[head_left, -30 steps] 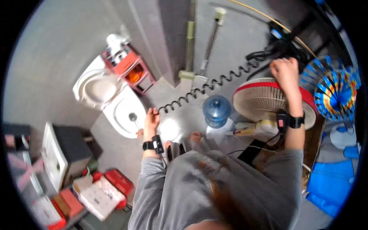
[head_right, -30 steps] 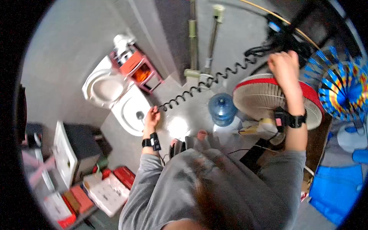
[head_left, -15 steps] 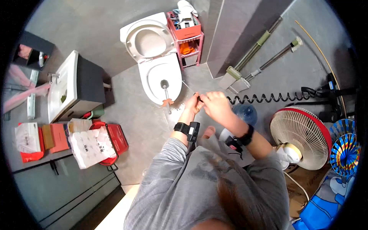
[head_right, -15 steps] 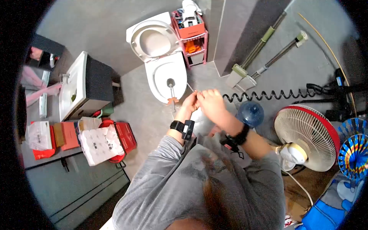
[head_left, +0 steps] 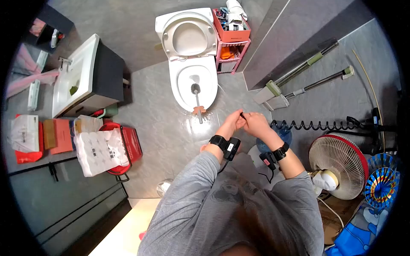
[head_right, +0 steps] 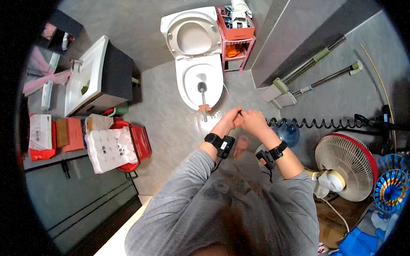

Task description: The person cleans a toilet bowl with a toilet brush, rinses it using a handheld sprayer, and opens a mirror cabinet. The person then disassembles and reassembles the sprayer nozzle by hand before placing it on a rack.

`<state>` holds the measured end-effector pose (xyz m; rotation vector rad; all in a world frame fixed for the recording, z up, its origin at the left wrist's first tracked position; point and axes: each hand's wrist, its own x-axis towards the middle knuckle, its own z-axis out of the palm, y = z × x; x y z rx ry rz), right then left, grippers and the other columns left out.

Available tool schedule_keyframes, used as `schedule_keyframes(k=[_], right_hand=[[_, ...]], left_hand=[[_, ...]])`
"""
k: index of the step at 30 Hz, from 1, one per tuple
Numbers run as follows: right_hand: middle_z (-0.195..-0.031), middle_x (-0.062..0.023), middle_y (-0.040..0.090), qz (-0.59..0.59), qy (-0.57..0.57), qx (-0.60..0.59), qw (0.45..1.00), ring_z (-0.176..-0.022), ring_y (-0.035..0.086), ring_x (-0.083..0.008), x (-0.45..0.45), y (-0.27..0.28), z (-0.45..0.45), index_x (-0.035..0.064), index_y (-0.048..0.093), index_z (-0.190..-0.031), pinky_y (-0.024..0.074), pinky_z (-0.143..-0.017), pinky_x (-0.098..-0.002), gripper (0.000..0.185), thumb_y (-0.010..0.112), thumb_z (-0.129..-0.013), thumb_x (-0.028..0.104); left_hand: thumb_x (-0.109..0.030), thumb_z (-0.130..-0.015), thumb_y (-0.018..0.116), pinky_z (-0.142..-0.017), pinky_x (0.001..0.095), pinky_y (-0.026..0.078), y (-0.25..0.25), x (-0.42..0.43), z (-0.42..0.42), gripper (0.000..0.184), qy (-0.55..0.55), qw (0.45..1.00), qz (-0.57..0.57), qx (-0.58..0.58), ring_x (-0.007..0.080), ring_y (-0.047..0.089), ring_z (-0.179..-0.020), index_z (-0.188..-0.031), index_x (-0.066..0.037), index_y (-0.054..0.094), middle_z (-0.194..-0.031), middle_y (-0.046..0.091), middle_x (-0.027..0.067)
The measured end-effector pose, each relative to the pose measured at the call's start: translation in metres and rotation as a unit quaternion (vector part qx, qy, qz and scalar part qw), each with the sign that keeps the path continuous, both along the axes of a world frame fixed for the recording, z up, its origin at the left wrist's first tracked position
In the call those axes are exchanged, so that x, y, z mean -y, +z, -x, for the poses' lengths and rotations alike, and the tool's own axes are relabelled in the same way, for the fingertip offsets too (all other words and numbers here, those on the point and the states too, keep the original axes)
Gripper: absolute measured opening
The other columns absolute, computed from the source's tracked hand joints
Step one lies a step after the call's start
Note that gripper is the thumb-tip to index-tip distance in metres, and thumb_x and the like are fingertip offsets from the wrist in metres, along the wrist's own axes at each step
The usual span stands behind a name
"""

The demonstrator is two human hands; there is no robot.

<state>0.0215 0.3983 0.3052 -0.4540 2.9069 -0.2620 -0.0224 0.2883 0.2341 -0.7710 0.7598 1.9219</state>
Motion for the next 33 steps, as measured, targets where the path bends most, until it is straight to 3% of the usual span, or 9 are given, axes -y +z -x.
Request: schedule_keyframes(k=[2,4,8,11,14,16,19,22,33], right_hand=[[-0.080,-0.0116,0.061,0.012,0.008,-0.015,1.000,-0.077,0.059,-0.0292,-0.008,0.002,0.005,0.0074,0.057,-0.089,0.0451,-0.068,-0.0410,0.019,0.056,-0.073,0.016],[-0.079,-0.0119,0.061,0.025,0.017,-0.033,0.999,-0.076,0.059,-0.0294,-0.014,0.001,0.015,0.0074,0.058,-0.088,0.0457,-0.067,-0.0411,0.018,0.056,-0.073,0.016],[-0.072,-0.0100,0.061,0.035,0.010,-0.080,0.996,-0.068,0.060,-0.0283,-0.020,0.003,0.039,0.0077,0.059,-0.081,0.0467,-0.060,-0.0385,0.015,0.060,-0.073,0.020],[-0.069,-0.0097,0.061,0.041,-0.012,-0.105,0.994,-0.062,0.060,-0.0286,-0.021,0.002,0.055,0.0081,0.059,-0.078,0.0466,-0.055,-0.0381,0.015,0.061,-0.073,0.022],[-0.067,-0.0100,0.060,0.040,-0.044,-0.137,0.989,-0.060,0.060,-0.0282,-0.032,0.005,0.070,0.0084,0.058,-0.075,0.0469,-0.054,-0.0377,0.014,0.060,-0.074,0.023],[-0.067,-0.0099,0.060,0.058,-0.076,-0.166,0.982,-0.059,0.060,-0.0277,-0.040,0.014,0.082,0.0081,0.057,-0.071,0.0472,-0.055,-0.0375,0.016,0.060,-0.075,0.024],[-0.067,-0.0106,0.060,0.061,-0.070,-0.179,0.980,-0.060,0.059,-0.0284,-0.049,0.031,0.102,0.0082,0.058,-0.072,0.0468,-0.055,-0.0378,0.016,0.060,-0.075,0.024],[-0.069,-0.0115,0.060,0.063,-0.064,-0.191,0.978,-0.063,0.059,-0.0293,-0.051,0.049,0.123,0.0083,0.059,-0.075,0.0467,-0.055,-0.0388,0.015,0.059,-0.075,0.024],[-0.070,-0.0109,0.062,0.047,-0.073,-0.206,0.975,-0.069,0.060,-0.0288,-0.048,0.108,0.159,0.0101,0.062,-0.081,0.0469,-0.059,-0.0396,0.017,0.057,-0.078,0.026]], left_hand=[[-0.028,-0.092,0.036,-0.031,0.0203,0.037,-0.004,-0.004,0.002,0.035,-0.026,0.999,-0.039,-0.027,0.0106,0.043,-0.035,-0.066,-0.009,0.048,-0.048,0.047,0.0009],[-0.033,-0.091,0.036,-0.029,0.0189,0.030,0.018,-0.015,0.008,0.038,-0.010,0.996,0.083,0.006,0.0087,0.043,-0.035,-0.064,-0.009,0.048,-0.045,0.046,0.0001],[-0.041,-0.089,0.041,-0.032,0.0184,0.030,-0.006,-0.013,0.021,0.040,-0.042,0.997,0.037,-0.052,0.0074,0.045,-0.038,-0.064,-0.010,0.049,-0.045,0.048,-0.0009],[-0.049,-0.084,0.047,-0.046,0.0233,0.039,0.001,-0.010,0.037,0.041,-0.078,0.989,0.080,-0.098,0.0086,0.052,-0.054,-0.075,-0.009,0.051,-0.062,0.057,0.0013],[-0.060,-0.076,0.052,-0.072,0.0344,0.039,0.047,0.000,0.037,0.061,-0.054,0.979,0.169,-0.104,0.0158,0.053,-0.083,-0.109,-0.009,0.047,-0.093,0.059,0.0041],[-0.057,-0.076,0.053,-0.078,0.0364,0.038,0.052,0.024,0.035,0.063,-0.068,0.956,0.242,-0.153,0.0157,0.052,-0.090,-0.117,-0.010,0.043,-0.106,0.056,0.0035],[-0.052,-0.079,0.052,-0.085,0.0358,0.033,0.054,0.074,0.022,0.053,-0.059,0.919,0.338,-0.193,0.0150,0.047,-0.101,-0.110,-0.010,0.050,-0.106,0.056,0.0024],[-0.048,-0.083,0.047,-0.091,0.0385,0.030,0.089,0.109,-0.002,0.053,0.014,0.910,0.374,-0.181,0.0185,0.042,-0.111,-0.118,-0.008,0.042,-0.112,0.053,0.0051],[-0.046,-0.083,0.051,-0.101,0.0458,0.020,0.094,0.164,-0.042,0.060,0.145,0.907,0.361,-0.162,0.0243,0.036,-0.122,-0.125,-0.006,0.034,-0.124,0.047,0.0118]])
